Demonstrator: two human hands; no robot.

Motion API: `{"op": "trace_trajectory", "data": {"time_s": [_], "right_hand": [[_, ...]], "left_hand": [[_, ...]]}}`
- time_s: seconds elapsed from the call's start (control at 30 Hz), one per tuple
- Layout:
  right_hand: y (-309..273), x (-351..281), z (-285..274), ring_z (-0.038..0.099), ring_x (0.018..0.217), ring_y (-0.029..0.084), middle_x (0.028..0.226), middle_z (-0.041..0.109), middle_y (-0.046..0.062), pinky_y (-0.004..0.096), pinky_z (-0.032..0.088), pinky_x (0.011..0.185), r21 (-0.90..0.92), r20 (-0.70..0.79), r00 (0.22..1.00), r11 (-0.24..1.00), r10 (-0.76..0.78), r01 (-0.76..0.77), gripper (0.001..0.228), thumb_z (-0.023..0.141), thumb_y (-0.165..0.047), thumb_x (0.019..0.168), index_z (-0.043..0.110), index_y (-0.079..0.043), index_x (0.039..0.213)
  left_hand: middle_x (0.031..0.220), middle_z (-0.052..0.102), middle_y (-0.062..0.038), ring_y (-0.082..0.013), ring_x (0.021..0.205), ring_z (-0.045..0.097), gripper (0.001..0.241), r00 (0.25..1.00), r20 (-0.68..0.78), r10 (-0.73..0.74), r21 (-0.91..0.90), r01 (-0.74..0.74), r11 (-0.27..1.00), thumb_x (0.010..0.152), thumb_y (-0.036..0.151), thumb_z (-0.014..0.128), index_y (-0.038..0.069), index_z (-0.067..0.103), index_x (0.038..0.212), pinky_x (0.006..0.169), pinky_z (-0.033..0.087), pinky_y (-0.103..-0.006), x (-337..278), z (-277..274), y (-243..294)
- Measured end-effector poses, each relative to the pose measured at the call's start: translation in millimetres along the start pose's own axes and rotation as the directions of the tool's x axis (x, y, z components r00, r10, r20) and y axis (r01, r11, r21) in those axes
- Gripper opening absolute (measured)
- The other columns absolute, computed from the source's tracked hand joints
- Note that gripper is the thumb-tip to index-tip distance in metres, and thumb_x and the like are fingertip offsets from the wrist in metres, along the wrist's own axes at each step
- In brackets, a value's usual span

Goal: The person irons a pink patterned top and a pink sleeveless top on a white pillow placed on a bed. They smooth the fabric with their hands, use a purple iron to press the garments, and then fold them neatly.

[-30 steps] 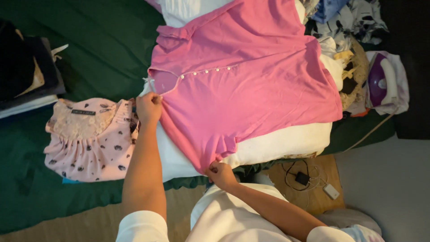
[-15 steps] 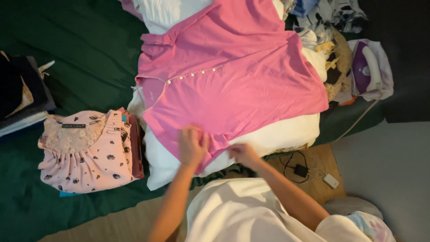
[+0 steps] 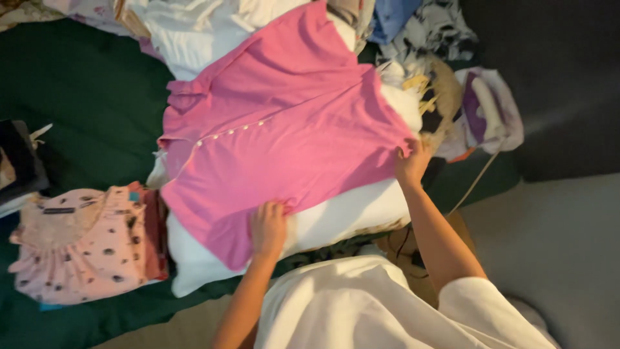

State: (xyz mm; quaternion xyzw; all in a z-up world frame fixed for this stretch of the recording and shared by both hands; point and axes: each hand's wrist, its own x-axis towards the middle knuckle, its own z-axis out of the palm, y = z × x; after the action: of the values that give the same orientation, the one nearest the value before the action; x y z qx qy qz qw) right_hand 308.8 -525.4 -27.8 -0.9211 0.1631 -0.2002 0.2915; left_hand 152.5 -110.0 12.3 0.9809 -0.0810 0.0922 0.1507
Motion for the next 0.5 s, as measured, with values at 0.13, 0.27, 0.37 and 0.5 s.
{"op": "trace_trajectory", "data": {"time_s": [0.13,0.27,0.37,0.5], "right_hand": [[59.9,50.0,18.6,0.072,0.099,0.022,0.097,0.069,-0.002,0.041,0.055,0.092,-0.272,0.137,0.908,0.896,0.396,-0.35,0.044,0.078,-0.049,0.088,0.062,-0.034,0.125],[70.7,67.1,-10.9,0.074,0.092,0.022,0.088,0.074,-0.002,0.038,0.055,0.087,-0.081,0.489,0.786,0.917,0.378,-0.391,0.039,0.085,-0.04,0.081,0.069,-0.027,0.114],[70.5,66.9,-28.6,0.072,0.084,0.025,0.085,0.073,0.008,0.039,0.056,0.078,0.067,0.584,0.767,0.926,0.266,-0.372,0.035,0.081,-0.029,0.084,0.073,-0.013,0.114],[66.0,71.7,-43.1,0.064,0.066,0.018,0.078,0.065,0.007,0.028,0.053,0.06,0.301,0.758,0.636,0.789,0.144,-0.536,0.027,0.082,-0.015,0.081,0.074,-0.005,0.105]], "left_hand": [[0.097,0.063,-0.004,-0.0311,0.096,0.062,0.016,0.998,-0.01,-0.061,0.063,0.061,0.996,0.079,0.02,0.073,0.017,0.065,0.092,0.078,0.05,-0.0462,-7.0,16.3,2.3],[0.096,0.065,-0.002,-0.0307,0.098,0.063,0.009,0.979,0.036,-0.201,0.133,0.195,0.972,0.087,0.021,0.068,0.023,0.065,0.095,0.083,0.049,-0.0486,-16.1,29.7,5.5],[0.098,0.066,0.0,-0.029,0.103,0.063,0.013,0.954,0.065,-0.293,0.217,0.273,0.937,0.087,0.026,0.07,0.025,0.065,0.1,0.085,0.05,-0.0474,-19.6,23.6,17.9],[0.105,0.067,0.001,-0.026,0.109,0.062,0.029,0.921,0.076,-0.383,0.403,0.323,0.856,0.085,0.033,0.075,0.028,0.063,0.11,0.089,0.049,-0.0437,-11.6,17.5,32.6]]}}
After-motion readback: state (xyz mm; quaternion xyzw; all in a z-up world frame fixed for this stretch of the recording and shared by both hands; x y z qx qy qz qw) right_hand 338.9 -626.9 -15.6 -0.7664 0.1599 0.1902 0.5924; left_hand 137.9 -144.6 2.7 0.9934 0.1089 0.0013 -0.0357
